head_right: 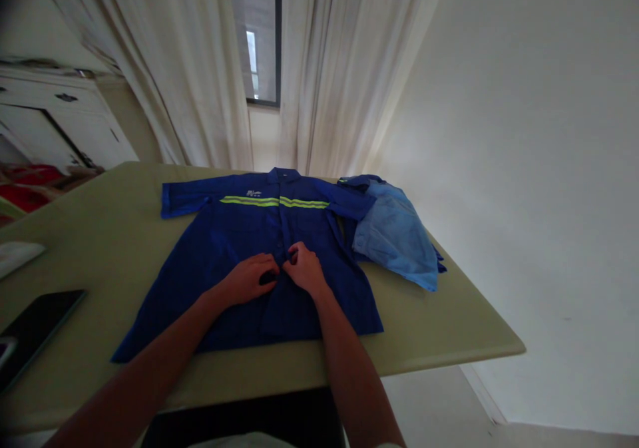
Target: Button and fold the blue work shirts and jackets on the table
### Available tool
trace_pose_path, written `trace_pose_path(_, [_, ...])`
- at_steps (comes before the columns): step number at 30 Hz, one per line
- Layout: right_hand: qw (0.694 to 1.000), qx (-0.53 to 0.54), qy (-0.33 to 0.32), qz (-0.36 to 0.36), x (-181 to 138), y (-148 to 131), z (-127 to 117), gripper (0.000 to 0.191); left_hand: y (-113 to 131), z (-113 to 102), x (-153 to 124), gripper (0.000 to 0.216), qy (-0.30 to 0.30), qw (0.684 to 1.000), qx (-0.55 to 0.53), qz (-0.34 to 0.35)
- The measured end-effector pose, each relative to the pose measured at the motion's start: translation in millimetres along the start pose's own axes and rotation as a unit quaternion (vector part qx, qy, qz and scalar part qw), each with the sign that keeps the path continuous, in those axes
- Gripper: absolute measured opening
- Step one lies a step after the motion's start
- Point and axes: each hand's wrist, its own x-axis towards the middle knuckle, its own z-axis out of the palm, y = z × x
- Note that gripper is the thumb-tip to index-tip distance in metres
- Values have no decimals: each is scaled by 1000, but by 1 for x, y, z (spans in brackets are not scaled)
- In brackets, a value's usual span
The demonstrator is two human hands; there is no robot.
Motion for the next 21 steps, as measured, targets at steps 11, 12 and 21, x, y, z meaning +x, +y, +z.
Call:
trace_pose_path(11, [994, 106, -6, 20, 2, 2, -3, 34, 4, -1, -1, 37, 3, 999, 32, -6])
trace_pose_path(12, [994, 105, -6, 21, 2, 3, -2, 34, 3, 2, -1, 44, 5, 999, 36, -8])
trace_pose_path(21, [994, 112, 7, 4, 2, 5, -1, 34, -2, 11, -1, 53, -3, 999, 52, -7])
